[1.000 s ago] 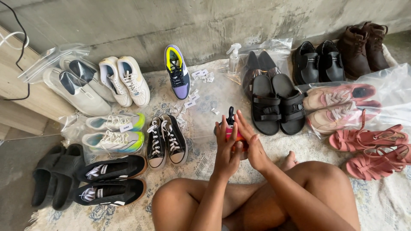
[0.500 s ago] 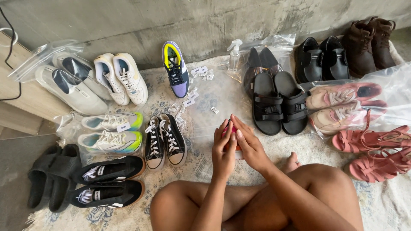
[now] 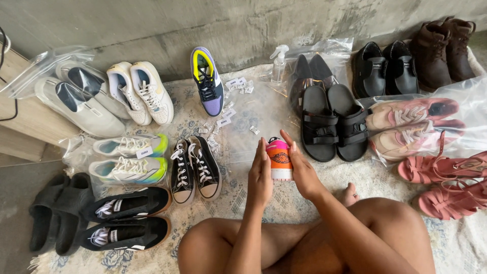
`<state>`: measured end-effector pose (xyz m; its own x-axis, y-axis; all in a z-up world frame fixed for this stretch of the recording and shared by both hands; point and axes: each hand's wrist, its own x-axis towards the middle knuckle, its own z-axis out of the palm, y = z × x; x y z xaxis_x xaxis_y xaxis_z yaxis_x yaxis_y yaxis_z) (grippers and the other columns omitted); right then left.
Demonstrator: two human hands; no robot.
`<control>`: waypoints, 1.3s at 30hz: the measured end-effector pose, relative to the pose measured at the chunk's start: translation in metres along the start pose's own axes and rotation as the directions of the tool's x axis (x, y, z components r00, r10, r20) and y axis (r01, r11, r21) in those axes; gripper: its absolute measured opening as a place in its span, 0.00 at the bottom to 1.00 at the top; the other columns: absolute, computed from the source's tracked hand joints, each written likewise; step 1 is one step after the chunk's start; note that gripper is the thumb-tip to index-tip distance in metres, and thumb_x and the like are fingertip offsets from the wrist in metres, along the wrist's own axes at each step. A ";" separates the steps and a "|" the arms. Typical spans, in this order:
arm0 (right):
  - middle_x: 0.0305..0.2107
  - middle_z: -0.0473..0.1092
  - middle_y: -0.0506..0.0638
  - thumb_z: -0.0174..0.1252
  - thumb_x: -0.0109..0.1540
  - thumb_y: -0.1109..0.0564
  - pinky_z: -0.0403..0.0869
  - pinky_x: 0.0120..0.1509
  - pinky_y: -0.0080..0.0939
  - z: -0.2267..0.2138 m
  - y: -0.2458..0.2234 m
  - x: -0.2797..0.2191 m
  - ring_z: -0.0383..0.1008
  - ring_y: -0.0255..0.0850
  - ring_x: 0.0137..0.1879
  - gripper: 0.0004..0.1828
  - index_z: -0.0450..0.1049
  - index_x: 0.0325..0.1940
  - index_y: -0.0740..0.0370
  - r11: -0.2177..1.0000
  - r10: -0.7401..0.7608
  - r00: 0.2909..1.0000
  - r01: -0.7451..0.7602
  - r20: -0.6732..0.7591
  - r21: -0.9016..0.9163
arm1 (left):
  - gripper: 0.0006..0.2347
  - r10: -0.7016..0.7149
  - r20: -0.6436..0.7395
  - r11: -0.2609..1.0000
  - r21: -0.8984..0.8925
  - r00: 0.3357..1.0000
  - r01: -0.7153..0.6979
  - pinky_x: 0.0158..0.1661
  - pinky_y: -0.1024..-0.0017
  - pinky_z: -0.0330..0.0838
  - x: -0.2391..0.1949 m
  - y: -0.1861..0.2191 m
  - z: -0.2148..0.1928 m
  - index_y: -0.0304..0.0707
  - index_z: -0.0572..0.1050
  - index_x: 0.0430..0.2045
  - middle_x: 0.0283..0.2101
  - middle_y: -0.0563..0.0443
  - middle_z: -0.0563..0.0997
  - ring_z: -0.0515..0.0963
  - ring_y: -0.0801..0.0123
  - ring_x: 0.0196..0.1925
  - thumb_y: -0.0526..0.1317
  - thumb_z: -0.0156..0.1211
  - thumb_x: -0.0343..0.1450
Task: The person sits on a rug surrounded by various shoes and cleans a pink and black sneaker using a spray bottle and a white cloth. They wipe the shoe's exterior and interior, then place it next to a purple and yellow sneaker.
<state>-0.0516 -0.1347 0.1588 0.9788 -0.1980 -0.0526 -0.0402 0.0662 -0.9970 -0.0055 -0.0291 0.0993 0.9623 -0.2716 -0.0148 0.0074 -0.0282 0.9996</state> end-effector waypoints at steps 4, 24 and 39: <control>0.76 0.41 0.68 0.26 0.74 0.48 0.40 0.80 0.68 -0.011 0.029 0.013 0.38 0.65 0.80 0.29 0.53 0.80 0.47 1.000 0.002 1.000 -0.002 0.008 0.000 | 0.24 -0.058 0.027 0.997 0.055 0.998 0.057 0.73 0.51 0.42 -0.001 0.003 -0.003 0.48 0.55 0.73 0.76 0.41 0.53 0.49 0.49 0.77 0.52 0.31 0.80; 0.58 0.60 0.58 0.27 0.72 0.37 0.58 0.74 0.58 -0.007 0.056 0.025 0.62 0.55 0.64 0.32 0.62 0.77 0.38 0.973 0.090 0.995 -0.079 0.039 -0.218 | 0.20 0.370 0.018 0.568 0.787 0.929 -0.241 0.35 0.42 0.81 -0.027 0.026 0.012 0.56 0.67 0.66 0.66 0.24 0.64 0.75 0.25 0.55 0.49 0.43 0.78; 0.66 0.50 0.54 0.10 0.69 0.38 0.46 0.70 0.58 0.002 0.057 0.011 0.49 0.57 0.63 0.39 0.52 0.81 0.33 0.802 -0.091 0.995 0.046 -0.045 -0.596 | 0.20 0.354 0.097 0.870 0.329 0.930 -0.366 0.54 0.55 0.75 0.008 -0.021 -0.030 0.59 0.73 0.62 0.60 0.40 0.75 0.78 0.45 0.59 0.50 0.61 0.73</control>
<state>-0.0427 -0.1307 0.1015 0.9683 -0.2473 0.0361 -0.1065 -0.5388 -0.8356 0.0100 -0.0023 0.0793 0.8713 -0.3557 0.3382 -0.4353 -0.2418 0.8672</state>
